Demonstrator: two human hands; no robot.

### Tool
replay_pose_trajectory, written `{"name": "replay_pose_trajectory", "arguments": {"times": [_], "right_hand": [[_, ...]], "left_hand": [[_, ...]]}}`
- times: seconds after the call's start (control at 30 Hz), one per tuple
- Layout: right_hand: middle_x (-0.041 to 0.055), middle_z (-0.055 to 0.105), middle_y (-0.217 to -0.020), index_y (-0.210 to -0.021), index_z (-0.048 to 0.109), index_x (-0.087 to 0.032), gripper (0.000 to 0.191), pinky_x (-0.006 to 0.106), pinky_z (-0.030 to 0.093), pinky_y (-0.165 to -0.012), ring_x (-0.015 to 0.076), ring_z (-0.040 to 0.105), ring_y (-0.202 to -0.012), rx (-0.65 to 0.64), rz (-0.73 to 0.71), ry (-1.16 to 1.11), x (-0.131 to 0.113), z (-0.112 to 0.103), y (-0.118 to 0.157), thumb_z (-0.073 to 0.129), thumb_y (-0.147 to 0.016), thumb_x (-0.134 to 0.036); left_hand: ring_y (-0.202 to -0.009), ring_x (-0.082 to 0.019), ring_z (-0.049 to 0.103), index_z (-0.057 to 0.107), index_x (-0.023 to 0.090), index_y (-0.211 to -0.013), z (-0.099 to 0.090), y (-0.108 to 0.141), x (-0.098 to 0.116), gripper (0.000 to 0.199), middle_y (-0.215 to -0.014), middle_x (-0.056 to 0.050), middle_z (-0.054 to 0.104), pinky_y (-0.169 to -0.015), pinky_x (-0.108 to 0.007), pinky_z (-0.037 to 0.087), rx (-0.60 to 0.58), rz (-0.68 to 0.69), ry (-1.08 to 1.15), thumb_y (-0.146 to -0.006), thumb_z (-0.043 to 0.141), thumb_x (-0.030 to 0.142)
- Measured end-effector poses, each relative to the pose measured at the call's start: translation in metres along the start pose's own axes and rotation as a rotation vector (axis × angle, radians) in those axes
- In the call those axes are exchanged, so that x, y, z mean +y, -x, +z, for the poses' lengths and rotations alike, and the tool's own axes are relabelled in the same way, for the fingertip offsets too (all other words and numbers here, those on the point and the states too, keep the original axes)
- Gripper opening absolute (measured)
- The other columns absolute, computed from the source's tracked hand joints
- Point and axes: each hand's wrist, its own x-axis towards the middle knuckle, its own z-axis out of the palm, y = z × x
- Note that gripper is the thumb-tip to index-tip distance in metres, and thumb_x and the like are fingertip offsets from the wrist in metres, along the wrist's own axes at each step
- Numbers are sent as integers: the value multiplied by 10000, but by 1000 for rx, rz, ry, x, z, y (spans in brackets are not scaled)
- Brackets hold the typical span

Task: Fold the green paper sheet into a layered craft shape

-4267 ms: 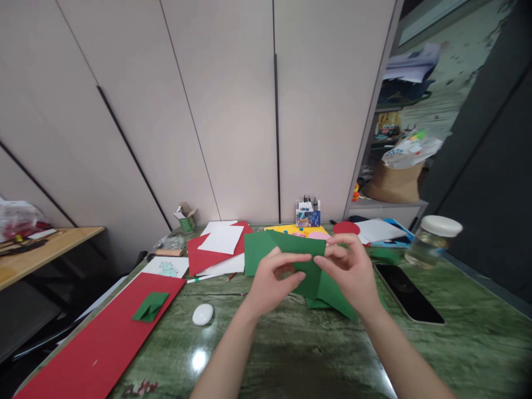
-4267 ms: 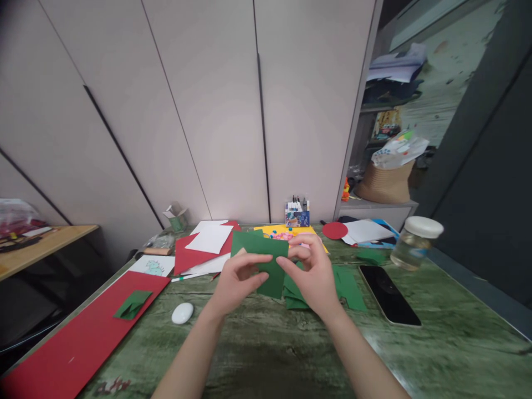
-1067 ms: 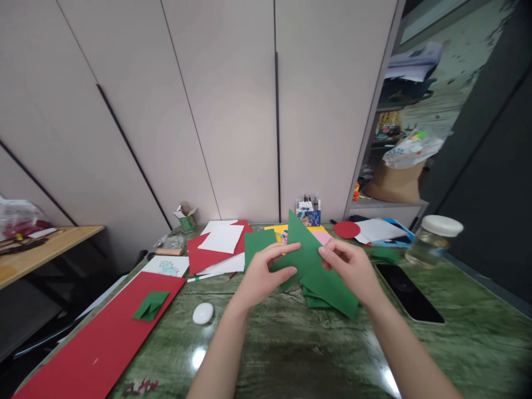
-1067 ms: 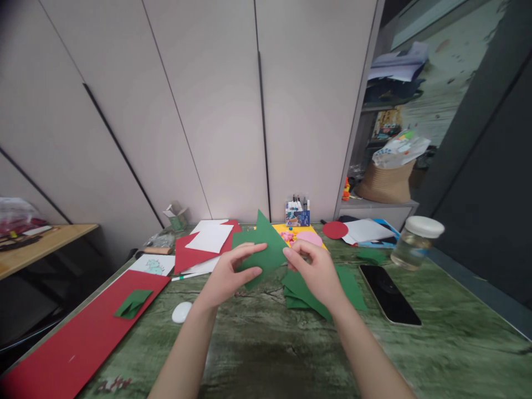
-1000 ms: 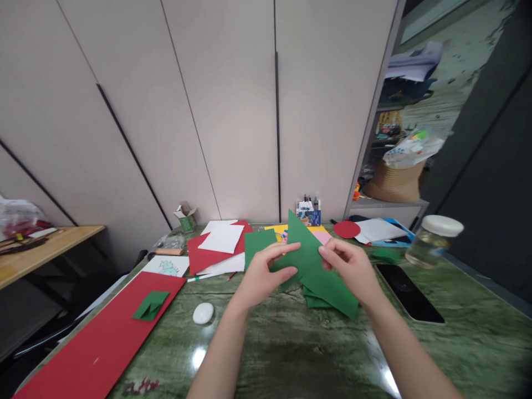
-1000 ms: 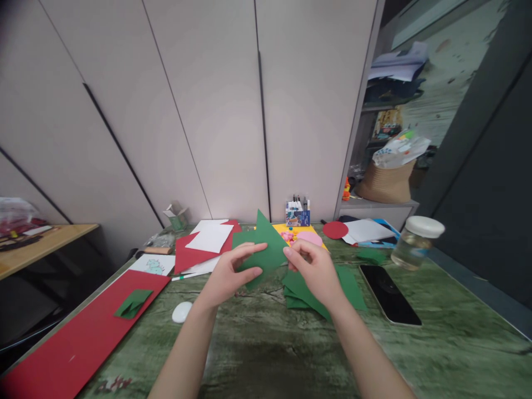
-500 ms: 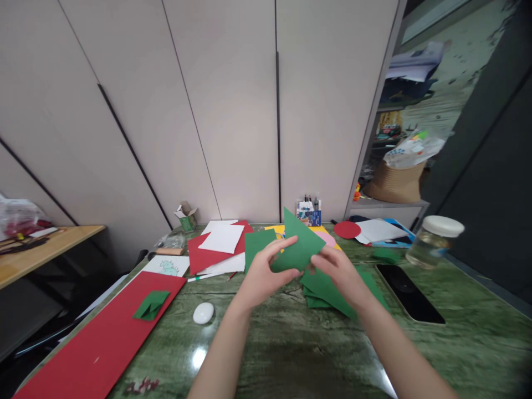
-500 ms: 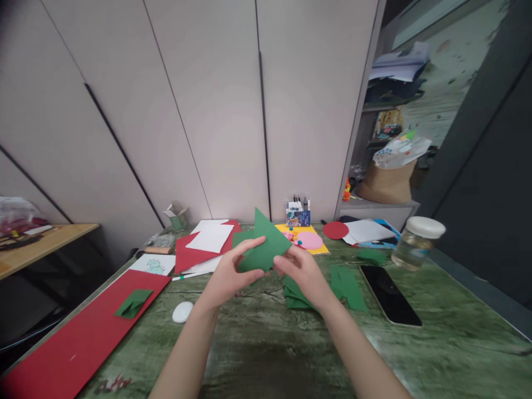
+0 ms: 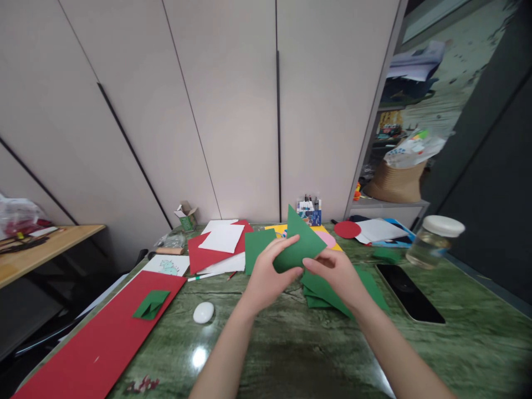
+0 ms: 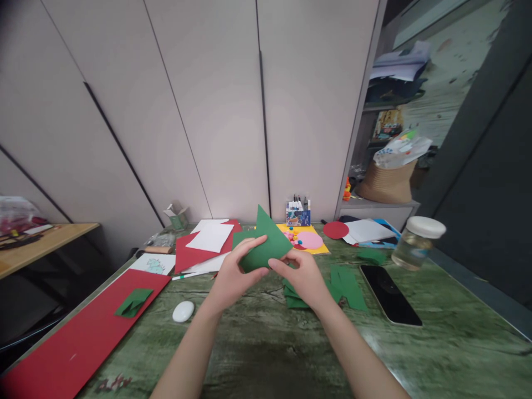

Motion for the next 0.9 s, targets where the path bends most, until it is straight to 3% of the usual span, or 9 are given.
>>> {"name": "replay_pose_trajectory", "arguments": {"times": [0.4,0.5,0.67,0.9], "right_hand": [[-30,485,-471,-517,536,-166,338,245,305,-477,108,404,-480,157,-20,-43,6,-1,-3,684,-677,-425],[-30,490,-485,-523,533,-167,342,244,308,-479,109,410,-482,149,-34,-47,7,-1,-3,679,-682,-431],[-28,486,-509,-541,535,-167,323,244,315,-494,117,417,-514,95,-37,-26,2,-1,-2,670,-692,-419],[-20,495,-558,-588,542,-172,278,248,331,-517,126,431,-553,66,-38,-94,2,-2,-2,673,-699,-390]], "left_hand": [[-1175,-219,469,529,281,-1237,-3,1,1,587,-1255,-40,540,-999,-369,364,-21,-12,44,-697,694,123],[-1140,-212,499,551,275,-1217,-4,0,1,568,-1224,-38,572,-978,-363,384,-25,0,48,-692,694,111],[-836,-177,615,710,227,-933,-6,-1,3,242,-883,-23,694,-827,-340,479,-97,-25,8,-717,670,126],[-792,-169,616,711,234,-924,-8,-2,5,250,-867,-16,690,-770,-326,492,-113,-46,3,-704,678,122]]}}
